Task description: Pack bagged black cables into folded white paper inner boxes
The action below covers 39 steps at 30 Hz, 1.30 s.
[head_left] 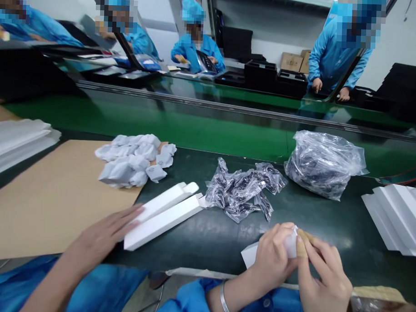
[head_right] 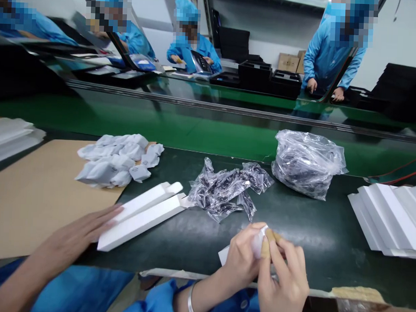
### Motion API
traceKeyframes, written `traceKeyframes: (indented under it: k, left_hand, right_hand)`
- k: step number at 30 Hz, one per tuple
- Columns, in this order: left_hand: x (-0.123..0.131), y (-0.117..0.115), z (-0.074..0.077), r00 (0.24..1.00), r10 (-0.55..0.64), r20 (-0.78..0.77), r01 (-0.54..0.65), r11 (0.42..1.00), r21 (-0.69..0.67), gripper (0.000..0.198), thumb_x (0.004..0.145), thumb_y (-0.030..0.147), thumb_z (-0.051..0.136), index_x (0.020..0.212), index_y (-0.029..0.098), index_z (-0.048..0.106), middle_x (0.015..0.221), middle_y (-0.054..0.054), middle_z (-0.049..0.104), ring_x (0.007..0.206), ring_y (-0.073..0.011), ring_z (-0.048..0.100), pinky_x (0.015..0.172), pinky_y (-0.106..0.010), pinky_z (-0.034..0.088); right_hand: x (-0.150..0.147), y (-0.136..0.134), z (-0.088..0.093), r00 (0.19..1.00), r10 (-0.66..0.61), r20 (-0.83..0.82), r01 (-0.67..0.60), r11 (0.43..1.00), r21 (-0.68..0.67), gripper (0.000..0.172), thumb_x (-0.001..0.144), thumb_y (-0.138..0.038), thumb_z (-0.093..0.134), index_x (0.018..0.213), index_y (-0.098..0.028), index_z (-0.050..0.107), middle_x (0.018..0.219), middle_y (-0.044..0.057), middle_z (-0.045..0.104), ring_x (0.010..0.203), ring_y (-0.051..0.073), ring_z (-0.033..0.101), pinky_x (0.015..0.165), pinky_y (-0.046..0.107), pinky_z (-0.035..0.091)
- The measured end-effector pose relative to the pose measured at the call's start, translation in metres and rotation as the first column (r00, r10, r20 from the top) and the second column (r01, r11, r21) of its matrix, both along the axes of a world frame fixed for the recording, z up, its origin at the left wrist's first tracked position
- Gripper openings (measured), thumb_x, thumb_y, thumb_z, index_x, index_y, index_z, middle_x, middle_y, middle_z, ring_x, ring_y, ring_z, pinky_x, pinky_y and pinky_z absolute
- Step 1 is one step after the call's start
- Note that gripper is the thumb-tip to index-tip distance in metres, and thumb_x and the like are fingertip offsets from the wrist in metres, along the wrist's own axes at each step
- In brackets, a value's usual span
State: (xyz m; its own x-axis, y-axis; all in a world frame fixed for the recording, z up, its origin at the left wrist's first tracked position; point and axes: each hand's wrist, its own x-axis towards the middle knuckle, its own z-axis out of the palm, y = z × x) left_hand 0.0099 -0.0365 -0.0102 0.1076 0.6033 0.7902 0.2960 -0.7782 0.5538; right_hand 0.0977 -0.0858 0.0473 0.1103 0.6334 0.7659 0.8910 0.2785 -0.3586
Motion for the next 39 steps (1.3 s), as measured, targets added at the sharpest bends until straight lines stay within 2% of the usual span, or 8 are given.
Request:
traceKeyframes:
  k: [6, 11, 15, 23, 26, 31, 36, 39]
  left_hand:
    - [0.001, -0.002, 0.002, 0.996, -0.043, -0.073, 0.038, 0.997, -0.064, 0.03, 0.096, 0.028, 0.046, 0.123, 0.019, 0.04, 0.105, -0.012, 0.067, 0.076, -0.0209, 0.067, 0.063, -0.035, 0.057]
    - [0.006, 0.002, 0.001, 0.998, -0.01, -0.06, 0.008, 0.999, -0.031, 0.052, 0.094, 0.044, 0.054, 0.133, 0.018, 0.033, 0.105, -0.012, 0.068, 0.087, -0.0235, 0.07, 0.07, -0.036, 0.058]
    - [0.006, 0.001, 0.0, 0.998, -0.013, -0.06, 0.011, 0.999, -0.031, 0.054, 0.092, 0.049, 0.056, 0.129, 0.018, 0.034, 0.101, -0.011, 0.069, 0.08, -0.0226, 0.071, 0.066, -0.034, 0.059]
    - [0.0, -0.005, -0.002, 0.989, 0.014, -0.148, -0.034, 0.991, -0.131, 0.053, 0.085, 0.042, 0.068, 0.124, 0.019, 0.04, 0.103, -0.009, 0.07, 0.083, -0.023, 0.072, 0.071, -0.035, 0.06]
    - [-0.002, -0.006, 0.002, 0.984, 0.002, -0.179, -0.027, 0.99, -0.14, 0.043, 0.09, 0.038, 0.061, 0.123, 0.02, 0.041, 0.101, -0.008, 0.069, 0.081, -0.022, 0.071, 0.068, -0.034, 0.059]
    - [-0.003, -0.004, 0.002, 0.976, -0.079, -0.201, 0.054, 0.991, -0.126, 0.036, 0.096, 0.038, 0.049, 0.124, 0.019, 0.039, 0.1, -0.009, 0.068, 0.078, -0.0226, 0.068, 0.061, -0.033, 0.055]
    - [-0.001, -0.005, -0.001, 0.96, -0.111, -0.256, 0.088, 0.991, -0.101, 0.03, 0.099, 0.037, 0.039, 0.122, 0.018, 0.038, 0.098, -0.008, 0.068, 0.074, -0.0217, 0.066, 0.06, -0.033, 0.054]
    - [-0.002, -0.004, 0.001, 0.965, -0.101, -0.24, 0.089, 0.994, -0.06, 0.031, 0.1, 0.038, 0.038, 0.123, 0.018, 0.038, 0.1, -0.01, 0.067, 0.077, -0.0224, 0.066, 0.062, -0.034, 0.054]
  right_hand:
    - [0.004, -0.009, -0.009, 0.99, 0.033, 0.14, -0.03, 0.999, -0.023, 0.019, 0.089, -0.013, 0.055, 0.102, -0.015, 0.068, 0.102, 0.012, 0.067, 0.083, 0.018, 0.06, 0.071, 0.031, 0.05]
    - [0.028, -0.019, -0.012, 0.994, 0.011, -0.113, -0.025, 0.991, -0.128, 0.02, 0.089, -0.021, 0.062, 0.106, -0.02, 0.071, 0.102, 0.006, 0.071, 0.085, 0.016, 0.069, 0.071, 0.024, 0.055]
    - [0.04, -0.023, -0.009, 0.961, 0.019, -0.277, -0.097, 0.958, -0.27, 0.012, 0.086, -0.028, 0.067, 0.095, -0.024, 0.075, 0.1, 0.003, 0.071, 0.086, 0.015, 0.07, 0.074, 0.02, 0.056]
    - [0.034, -0.017, -0.014, 0.87, 0.035, -0.492, -0.185, 0.947, -0.261, 0.008, 0.083, -0.026, 0.069, 0.085, -0.019, 0.073, 0.089, 0.007, 0.068, 0.08, 0.017, 0.068, 0.064, 0.023, 0.058]
    - [0.026, -0.017, -0.014, 0.896, 0.05, -0.441, -0.153, 0.967, -0.202, 0.008, 0.086, -0.022, 0.065, 0.08, -0.018, 0.066, 0.088, 0.007, 0.066, 0.081, 0.017, 0.066, 0.067, 0.026, 0.056]
    - [0.013, -0.02, -0.012, 0.99, 0.072, -0.125, -0.083, 0.993, -0.083, 0.01, 0.087, -0.009, 0.057, 0.085, -0.018, 0.06, 0.088, 0.005, 0.063, 0.083, 0.015, 0.061, 0.074, 0.025, 0.051]
    - [0.016, -0.022, -0.017, 0.993, 0.076, 0.095, -0.07, 0.995, -0.07, 0.014, 0.085, -0.005, 0.053, 0.087, -0.017, 0.059, 0.088, 0.006, 0.062, 0.076, 0.014, 0.057, 0.067, 0.026, 0.048]
    - [0.021, -0.023, -0.019, 0.988, 0.095, 0.12, -0.089, 0.995, -0.055, 0.016, 0.085, -0.005, 0.053, 0.091, -0.018, 0.06, 0.089, 0.006, 0.063, 0.074, 0.014, 0.058, 0.064, 0.026, 0.05]
